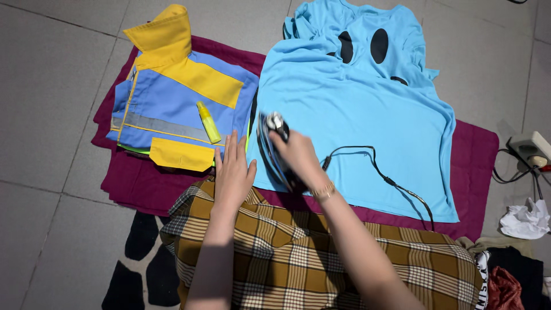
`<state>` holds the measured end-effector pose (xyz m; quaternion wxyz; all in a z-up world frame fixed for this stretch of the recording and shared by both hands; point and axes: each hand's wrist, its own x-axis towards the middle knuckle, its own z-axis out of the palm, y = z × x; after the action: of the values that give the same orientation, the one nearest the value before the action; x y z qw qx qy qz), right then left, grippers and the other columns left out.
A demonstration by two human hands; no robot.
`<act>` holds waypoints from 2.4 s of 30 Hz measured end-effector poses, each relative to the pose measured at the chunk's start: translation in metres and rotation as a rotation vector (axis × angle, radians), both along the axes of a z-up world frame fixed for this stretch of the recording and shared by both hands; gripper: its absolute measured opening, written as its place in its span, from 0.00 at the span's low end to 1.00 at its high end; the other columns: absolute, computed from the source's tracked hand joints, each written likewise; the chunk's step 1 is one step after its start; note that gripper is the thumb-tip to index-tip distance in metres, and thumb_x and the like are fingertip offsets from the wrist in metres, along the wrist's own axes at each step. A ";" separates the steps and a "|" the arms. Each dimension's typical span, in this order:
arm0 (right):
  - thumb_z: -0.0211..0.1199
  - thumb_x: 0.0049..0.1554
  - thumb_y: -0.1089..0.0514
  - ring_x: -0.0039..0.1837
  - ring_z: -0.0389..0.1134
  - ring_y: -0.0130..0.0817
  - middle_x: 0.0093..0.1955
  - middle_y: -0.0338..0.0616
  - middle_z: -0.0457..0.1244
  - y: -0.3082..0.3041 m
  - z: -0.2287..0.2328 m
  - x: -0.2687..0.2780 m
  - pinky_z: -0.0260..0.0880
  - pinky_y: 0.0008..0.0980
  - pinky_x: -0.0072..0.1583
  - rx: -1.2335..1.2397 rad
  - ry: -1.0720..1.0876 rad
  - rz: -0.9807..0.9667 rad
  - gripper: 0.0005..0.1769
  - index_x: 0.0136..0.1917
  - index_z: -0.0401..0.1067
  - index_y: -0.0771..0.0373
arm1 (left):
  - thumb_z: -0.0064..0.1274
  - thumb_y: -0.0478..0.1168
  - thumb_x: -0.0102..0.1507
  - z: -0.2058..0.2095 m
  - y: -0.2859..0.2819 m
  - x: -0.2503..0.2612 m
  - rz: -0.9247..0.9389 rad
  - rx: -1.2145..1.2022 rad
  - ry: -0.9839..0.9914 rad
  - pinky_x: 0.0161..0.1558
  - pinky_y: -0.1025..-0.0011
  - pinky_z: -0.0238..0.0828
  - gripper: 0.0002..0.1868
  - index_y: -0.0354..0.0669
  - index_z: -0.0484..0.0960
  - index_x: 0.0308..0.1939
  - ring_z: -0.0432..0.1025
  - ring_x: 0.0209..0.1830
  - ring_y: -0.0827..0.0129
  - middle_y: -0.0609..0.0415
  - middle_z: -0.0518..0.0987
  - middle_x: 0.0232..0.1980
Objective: The person irons a light blue t-shirt with a smiley face design on a maroon mat. They spray the shirt with a yellow bottle, smooth the fabric, and iron both sides of the shirt using a black iron.
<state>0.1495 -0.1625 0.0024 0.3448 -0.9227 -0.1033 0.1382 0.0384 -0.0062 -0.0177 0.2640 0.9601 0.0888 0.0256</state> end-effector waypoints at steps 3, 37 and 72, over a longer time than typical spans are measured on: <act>0.61 0.59 0.39 0.34 0.72 0.55 0.28 0.60 0.66 -0.020 0.024 -0.023 0.69 0.45 0.39 -0.019 0.107 0.033 0.29 0.40 0.73 0.72 | 0.51 0.42 0.66 -0.001 0.000 -0.001 -0.002 0.000 -0.020 0.75 0.43 0.37 0.34 0.35 0.60 0.74 0.46 0.81 0.50 0.38 0.53 0.80; 0.63 0.59 0.35 0.34 0.70 0.51 0.29 0.57 0.65 -0.066 0.012 0.058 0.68 0.44 0.39 -0.076 -0.046 -0.065 0.32 0.41 0.77 0.70 | 0.51 0.40 0.66 0.002 -0.002 -0.002 -0.001 -0.006 0.000 0.75 0.42 0.37 0.31 0.34 0.63 0.71 0.48 0.81 0.49 0.37 0.55 0.79; 0.63 0.59 0.31 0.33 0.69 0.54 0.27 0.58 0.65 -0.115 0.025 -0.016 0.67 0.46 0.36 -0.233 -0.127 -0.150 0.34 0.38 0.75 0.69 | 0.52 0.48 0.66 0.050 -0.028 0.005 -0.138 0.119 0.018 0.71 0.46 0.49 0.32 0.35 0.65 0.70 0.52 0.79 0.47 0.36 0.61 0.76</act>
<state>0.1339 -0.2779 0.0276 0.2377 -0.9684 -0.0390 0.0643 0.0439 -0.0344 0.0325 0.2070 0.9781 0.0232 0.0037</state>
